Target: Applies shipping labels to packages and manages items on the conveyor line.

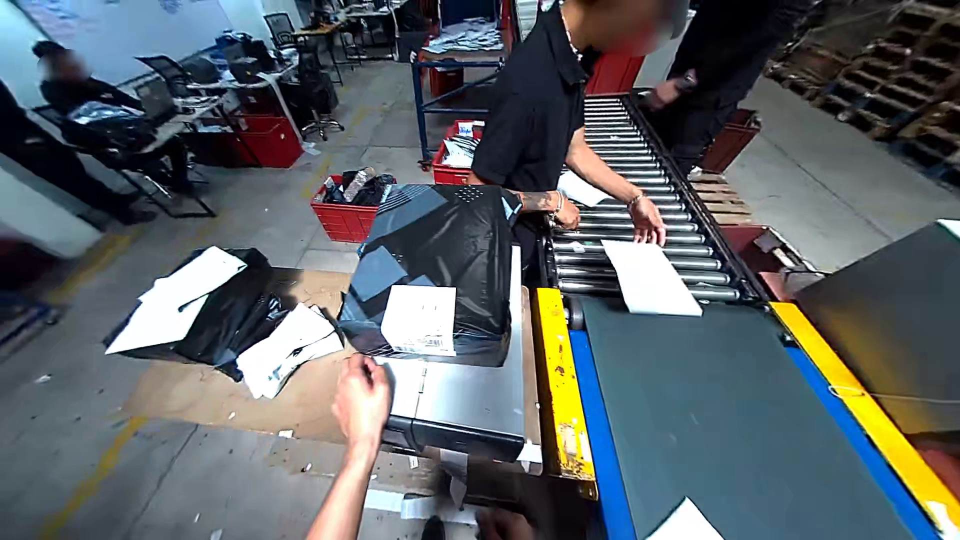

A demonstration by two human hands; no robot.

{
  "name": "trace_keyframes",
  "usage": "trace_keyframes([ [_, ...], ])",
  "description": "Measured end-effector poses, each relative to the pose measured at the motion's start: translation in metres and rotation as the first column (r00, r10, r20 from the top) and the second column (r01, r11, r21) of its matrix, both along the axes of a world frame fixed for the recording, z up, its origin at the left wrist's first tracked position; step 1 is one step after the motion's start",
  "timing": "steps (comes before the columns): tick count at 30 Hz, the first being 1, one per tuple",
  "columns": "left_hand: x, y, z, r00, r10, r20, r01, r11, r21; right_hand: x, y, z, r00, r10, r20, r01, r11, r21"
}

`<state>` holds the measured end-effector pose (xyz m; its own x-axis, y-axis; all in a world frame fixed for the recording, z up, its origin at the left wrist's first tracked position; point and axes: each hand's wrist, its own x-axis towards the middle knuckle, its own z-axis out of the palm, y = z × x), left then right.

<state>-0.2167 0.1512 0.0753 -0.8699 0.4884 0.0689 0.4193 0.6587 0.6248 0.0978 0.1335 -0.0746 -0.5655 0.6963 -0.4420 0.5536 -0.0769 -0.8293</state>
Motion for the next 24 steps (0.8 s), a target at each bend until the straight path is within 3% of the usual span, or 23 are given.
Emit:
trace_keyframes([
  [3, 0.0, -0.002, 0.001, 1.0, -0.009, 0.009, 0.009, 1.0, 0.003, -0.074, -0.014, -0.001, 0.934, -0.28, -0.22, 0.224, 0.943, -0.247],
  [7, 0.002, 0.0, -0.001, 1.0, -0.021, 0.0, 0.021, 1.0, 0.007, -0.113, 0.011, 0.028, 0.822, -0.563, -0.083, 0.491, 0.775, -0.397],
  [9, 0.002, -0.002, -0.001, 1.0, -0.019, 0.002, 0.019, 1.0, -0.002, -0.126, 0.017, 0.033, 0.755, -0.656, -0.003, 0.59, 0.682, -0.432],
  [11, 0.001, -0.003, 0.001, 0.999, -0.033, 0.012, 0.033, 0.999, -0.01, -0.137, 0.016, 0.032, 0.689, -0.724, -0.032, 0.643, 0.632, -0.434],
  [13, 0.002, 0.0, -0.003, 0.998, -0.068, 0.0, 0.068, 0.998, 0.009, -0.138, 0.008, 0.037, 0.657, -0.743, -0.131, 0.642, 0.642, -0.42],
  [14, 0.005, 0.003, -0.006, 0.996, -0.084, -0.013, 0.085, 0.996, 0.024, -0.132, 0.005, 0.044, 0.693, -0.706, -0.144, 0.605, 0.678, -0.417],
  [16, 0.007, 0.003, -0.011, 0.994, -0.094, -0.052, 0.096, 0.995, 0.039, -0.101, 0.001, 0.063, 0.836, -0.543, -0.073, 0.47, 0.779, -0.414],
  [18, 0.004, 0.003, -0.016, 0.991, -0.104, -0.083, 0.109, 0.993, 0.055, -0.039, 0.02, 0.051, 0.857, -0.514, -0.023, 0.489, 0.828, -0.274],
  [20, 0.0, 0.007, -0.024, 0.989, -0.111, -0.094, 0.119, 0.989, 0.089, 0.046, 0.084, 0.019, 0.777, -0.628, 0.041, 0.629, 0.775, -0.056],
  [22, -0.004, 0.005, -0.031, 0.99, -0.102, -0.093, 0.111, 0.99, 0.092, 0.126, 0.169, -0.003, 0.65, -0.752, 0.113, 0.74, 0.66, 0.133],
  [24, -0.007, 0.004, -0.037, 0.991, -0.093, -0.098, 0.104, 0.988, 0.114, 0.184, 0.24, -0.027, 0.548, -0.823, 0.147, 0.772, 0.566, 0.289],
])
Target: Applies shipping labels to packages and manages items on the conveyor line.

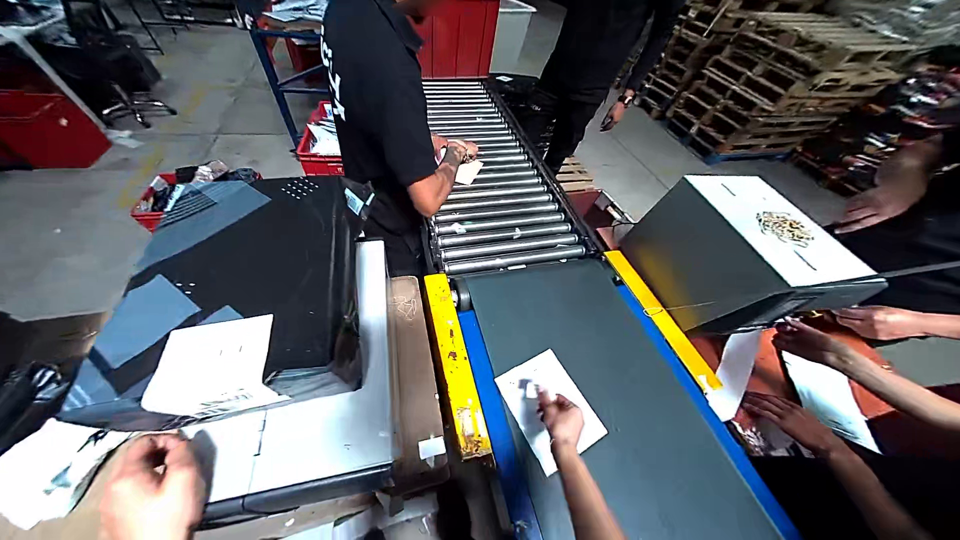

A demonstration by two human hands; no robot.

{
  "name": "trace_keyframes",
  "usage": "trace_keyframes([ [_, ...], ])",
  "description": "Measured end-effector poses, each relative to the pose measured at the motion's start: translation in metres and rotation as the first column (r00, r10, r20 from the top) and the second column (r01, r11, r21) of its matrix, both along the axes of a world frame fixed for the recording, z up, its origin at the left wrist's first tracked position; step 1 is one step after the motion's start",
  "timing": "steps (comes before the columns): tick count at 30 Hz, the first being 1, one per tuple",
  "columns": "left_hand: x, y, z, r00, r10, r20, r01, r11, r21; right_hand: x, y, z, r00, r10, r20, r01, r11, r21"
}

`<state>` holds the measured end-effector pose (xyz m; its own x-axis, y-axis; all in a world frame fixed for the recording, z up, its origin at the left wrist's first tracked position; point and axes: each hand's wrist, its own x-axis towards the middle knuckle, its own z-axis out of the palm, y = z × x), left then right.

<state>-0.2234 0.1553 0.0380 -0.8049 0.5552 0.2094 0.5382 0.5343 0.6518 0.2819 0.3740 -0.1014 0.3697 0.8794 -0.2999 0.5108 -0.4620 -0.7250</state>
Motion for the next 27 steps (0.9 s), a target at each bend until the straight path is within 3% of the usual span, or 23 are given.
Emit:
trace_keyframes([
  [2, 0.0, -0.001, -0.004, 1.0, 0.017, -0.014, -0.017, 1.0, 0.024, 0.038, 0.03, -0.021, 0.983, 0.021, 0.184, 0.005, 0.99, -0.141],
  [5, 0.0, 0.006, -0.001, 1.0, 0.027, -0.01, -0.027, 0.999, 0.042, 0.066, 0.011, -0.013, 0.888, 0.198, 0.416, 0.011, 0.894, -0.448],
  [7, 0.011, 0.009, 0.009, 0.999, 0.037, 0.022, -0.038, 0.999, 0.033, 0.085, -0.022, 0.002, 0.819, 0.248, 0.517, 0.063, 0.858, -0.51],
  [9, 0.021, 0.009, 0.023, 0.997, 0.059, 0.052, -0.06, 0.998, 0.026, 0.085, -0.068, 0.017, 0.796, 0.251, 0.551, 0.039, 0.887, -0.461],
  [11, 0.018, 0.006, 0.03, 0.994, 0.097, 0.048, -0.097, 0.995, 0.001, 0.047, -0.113, 0.026, 0.808, 0.354, 0.471, -0.138, 0.891, -0.434],
  [13, 0.014, 0.0, 0.035, 0.99, 0.13, 0.054, -0.125, 0.989, -0.077, -0.024, -0.162, 0.033, 0.787, 0.542, 0.296, -0.396, 0.811, -0.431],
  [16, 0.01, -0.002, 0.034, 0.988, 0.143, 0.057, -0.134, 0.981, -0.14, -0.146, -0.233, 0.023, 0.698, 0.713, -0.066, -0.713, 0.683, -0.158],
  [20, 0.009, -0.006, 0.034, 0.99, 0.123, 0.073, -0.112, 0.983, -0.145, -0.253, -0.256, 0.013, 0.655, 0.607, -0.45, -0.689, 0.725, -0.025],
  [27, 0.008, -0.006, 0.034, 0.992, 0.099, 0.077, -0.089, 0.988, -0.123, -0.29, -0.23, 0.033, 0.726, 0.394, -0.565, -0.536, 0.838, -0.105],
])
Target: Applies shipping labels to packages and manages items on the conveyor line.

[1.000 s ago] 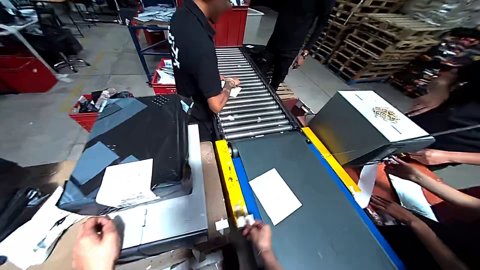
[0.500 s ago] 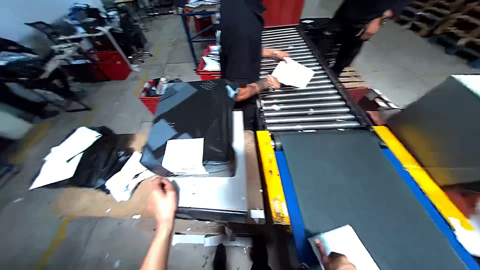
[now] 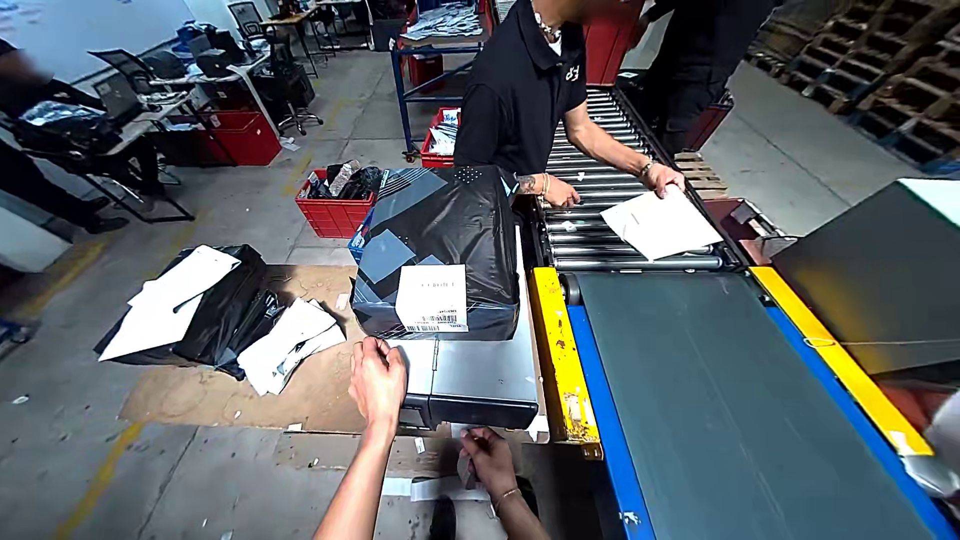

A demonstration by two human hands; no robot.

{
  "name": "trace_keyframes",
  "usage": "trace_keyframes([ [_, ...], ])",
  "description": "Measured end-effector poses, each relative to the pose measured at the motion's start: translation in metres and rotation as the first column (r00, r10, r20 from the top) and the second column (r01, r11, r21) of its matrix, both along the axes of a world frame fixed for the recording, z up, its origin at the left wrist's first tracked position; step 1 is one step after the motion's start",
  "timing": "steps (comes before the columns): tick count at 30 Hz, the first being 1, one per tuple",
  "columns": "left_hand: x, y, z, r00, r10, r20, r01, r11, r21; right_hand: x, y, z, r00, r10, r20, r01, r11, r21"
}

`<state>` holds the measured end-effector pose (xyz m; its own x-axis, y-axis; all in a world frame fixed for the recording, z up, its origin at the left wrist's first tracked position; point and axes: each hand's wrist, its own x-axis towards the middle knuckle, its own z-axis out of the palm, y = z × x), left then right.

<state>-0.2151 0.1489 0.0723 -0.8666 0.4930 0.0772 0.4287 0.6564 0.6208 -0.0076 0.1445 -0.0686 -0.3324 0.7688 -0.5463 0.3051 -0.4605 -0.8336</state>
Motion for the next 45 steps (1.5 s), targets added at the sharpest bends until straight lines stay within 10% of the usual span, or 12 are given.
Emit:
trace_keyframes([
  [16, -0.005, -0.005, -0.002, 0.994, -0.1, -0.036, 0.101, 0.995, 0.025, 0.007, 0.011, -0.005, 0.995, 0.091, -0.035, -0.091, 0.996, -0.01],
  [31, 0.006, 0.0, 0.002, 0.995, -0.079, -0.064, 0.083, 0.995, 0.056, 0.008, -0.006, 0.011, 0.909, -0.309, -0.281, 0.217, 0.925, -0.313],
  [45, 0.002, 0.001, 0.005, 0.999, -0.026, -0.047, 0.027, 0.999, 0.035, 0.003, -0.004, 0.012, 0.971, -0.186, -0.151, 0.144, 0.958, -0.248],
])
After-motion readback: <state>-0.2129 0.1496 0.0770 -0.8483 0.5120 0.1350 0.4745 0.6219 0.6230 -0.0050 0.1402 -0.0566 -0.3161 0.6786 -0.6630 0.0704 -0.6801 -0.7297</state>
